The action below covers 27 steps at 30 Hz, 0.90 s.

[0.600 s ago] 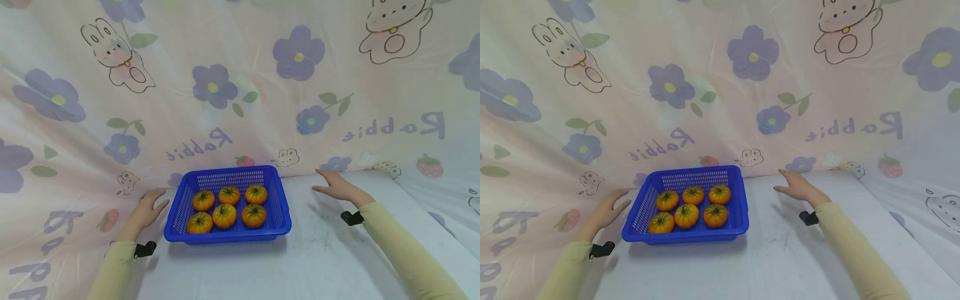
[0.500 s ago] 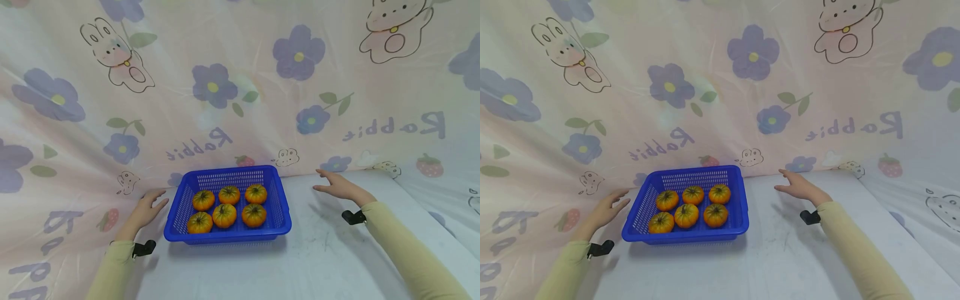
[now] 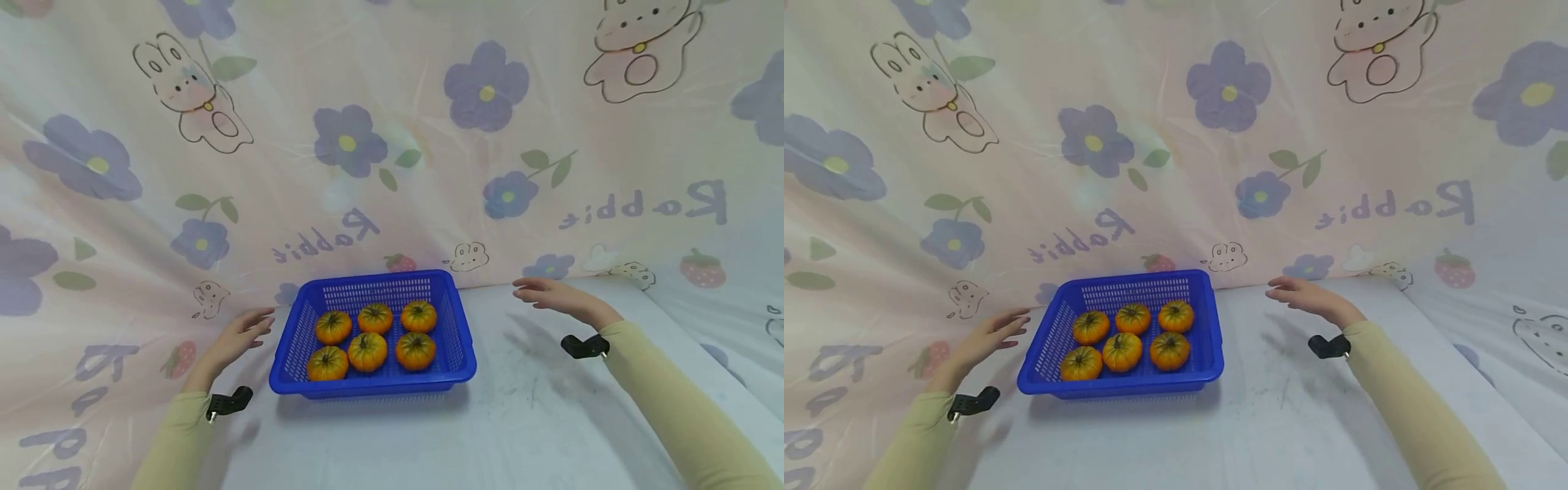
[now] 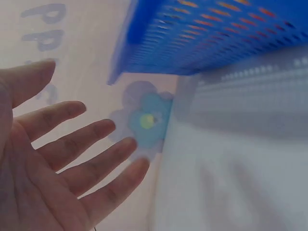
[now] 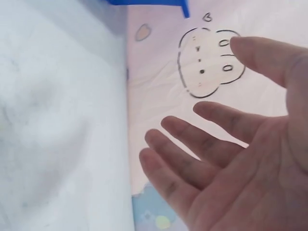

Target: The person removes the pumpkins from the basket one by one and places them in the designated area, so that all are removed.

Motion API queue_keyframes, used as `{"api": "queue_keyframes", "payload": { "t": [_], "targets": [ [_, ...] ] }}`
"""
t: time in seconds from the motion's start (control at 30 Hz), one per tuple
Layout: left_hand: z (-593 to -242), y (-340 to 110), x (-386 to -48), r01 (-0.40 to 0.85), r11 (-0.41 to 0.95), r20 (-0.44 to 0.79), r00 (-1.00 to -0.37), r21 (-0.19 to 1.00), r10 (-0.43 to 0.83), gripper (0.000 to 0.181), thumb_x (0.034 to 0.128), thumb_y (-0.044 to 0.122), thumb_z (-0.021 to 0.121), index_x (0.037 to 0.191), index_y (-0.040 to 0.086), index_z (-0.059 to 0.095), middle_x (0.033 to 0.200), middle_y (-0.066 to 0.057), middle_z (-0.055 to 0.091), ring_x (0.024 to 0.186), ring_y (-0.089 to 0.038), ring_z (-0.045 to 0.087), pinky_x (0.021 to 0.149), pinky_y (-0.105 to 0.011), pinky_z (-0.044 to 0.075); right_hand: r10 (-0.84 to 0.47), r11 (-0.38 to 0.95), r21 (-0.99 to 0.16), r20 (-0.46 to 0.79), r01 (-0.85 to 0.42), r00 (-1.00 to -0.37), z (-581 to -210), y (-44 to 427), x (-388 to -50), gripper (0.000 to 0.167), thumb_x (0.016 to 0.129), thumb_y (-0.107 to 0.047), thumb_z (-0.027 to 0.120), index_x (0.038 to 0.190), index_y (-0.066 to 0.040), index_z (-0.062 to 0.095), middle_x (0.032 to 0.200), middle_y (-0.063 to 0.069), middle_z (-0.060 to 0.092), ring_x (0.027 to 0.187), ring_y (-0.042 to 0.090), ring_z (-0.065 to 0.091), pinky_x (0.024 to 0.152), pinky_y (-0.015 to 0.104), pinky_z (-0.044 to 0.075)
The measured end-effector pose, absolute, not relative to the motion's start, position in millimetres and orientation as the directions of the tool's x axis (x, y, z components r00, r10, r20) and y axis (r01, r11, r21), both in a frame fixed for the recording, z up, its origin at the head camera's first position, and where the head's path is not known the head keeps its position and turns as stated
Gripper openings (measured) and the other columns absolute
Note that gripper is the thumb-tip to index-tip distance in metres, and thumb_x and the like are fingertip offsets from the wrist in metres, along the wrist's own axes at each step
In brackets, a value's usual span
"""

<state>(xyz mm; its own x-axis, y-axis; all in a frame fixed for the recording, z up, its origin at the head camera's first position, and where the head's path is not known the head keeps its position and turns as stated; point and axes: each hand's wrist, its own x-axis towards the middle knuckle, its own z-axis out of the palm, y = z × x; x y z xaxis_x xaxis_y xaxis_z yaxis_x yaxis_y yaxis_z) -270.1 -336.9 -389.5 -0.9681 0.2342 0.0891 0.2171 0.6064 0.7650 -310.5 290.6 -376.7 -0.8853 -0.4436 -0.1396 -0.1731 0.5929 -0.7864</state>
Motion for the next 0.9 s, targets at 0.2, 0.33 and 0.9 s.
{"api": "queue_keyframes", "payload": {
  "t": [0.2,0.33,0.9],
  "targets": [
    [-380.9,-337.9,-267.0,0.157,0.488,0.028,-0.965,0.859,0.262,0.054,0.1036,0.026,0.043,0.145,-0.005,0.029,0.142,-0.034,0.033,0.122,-0.05,0.044,0.092,-0.05,0.047,-0.465,0.543,-0.824,-0.137,-0.16,-0.874,-362.8,287.2,-309.2,0.062,0.101,-0.036,0.045,0.146,0.002,0.027,0.144,0.029,0.035,0.128,0.046,0.039,0.105,0.057,0.031],
    [-374.9,-334.7,-265.4,0.133,0.447,0.005,-0.961,0.885,0.276,0.056,0.1034,0.027,0.043,0.146,-0.006,0.027,0.143,-0.034,0.032,0.123,-0.049,0.043,0.094,-0.052,0.045,-0.478,0.516,-0.838,-0.112,-0.175,-0.871,-356.7,281.6,-309.8,0.059,0.101,-0.033,0.045,0.146,0.001,0.028,0.144,0.028,0.035,0.128,0.045,0.04,0.105,0.057,0.031],
    [-381.5,-319.8,-270.2,0.093,0.445,-0.056,-0.949,0.891,0.31,0.062,0.0936,0.017,0.063,0.143,-0.008,0.033,0.141,-0.032,0.037,0.11,-0.038,0.058,0.083,-0.043,0.053,-0.551,0.387,-0.892,-0.021,-0.233,-0.834,-325.9,234.7,-319.1,0.051,0.103,-0.028,0.044,0.145,-0.002,0.033,0.145,0.022,0.038,0.129,0.04,0.04,0.106,0.052,0.032]
  ]
}}
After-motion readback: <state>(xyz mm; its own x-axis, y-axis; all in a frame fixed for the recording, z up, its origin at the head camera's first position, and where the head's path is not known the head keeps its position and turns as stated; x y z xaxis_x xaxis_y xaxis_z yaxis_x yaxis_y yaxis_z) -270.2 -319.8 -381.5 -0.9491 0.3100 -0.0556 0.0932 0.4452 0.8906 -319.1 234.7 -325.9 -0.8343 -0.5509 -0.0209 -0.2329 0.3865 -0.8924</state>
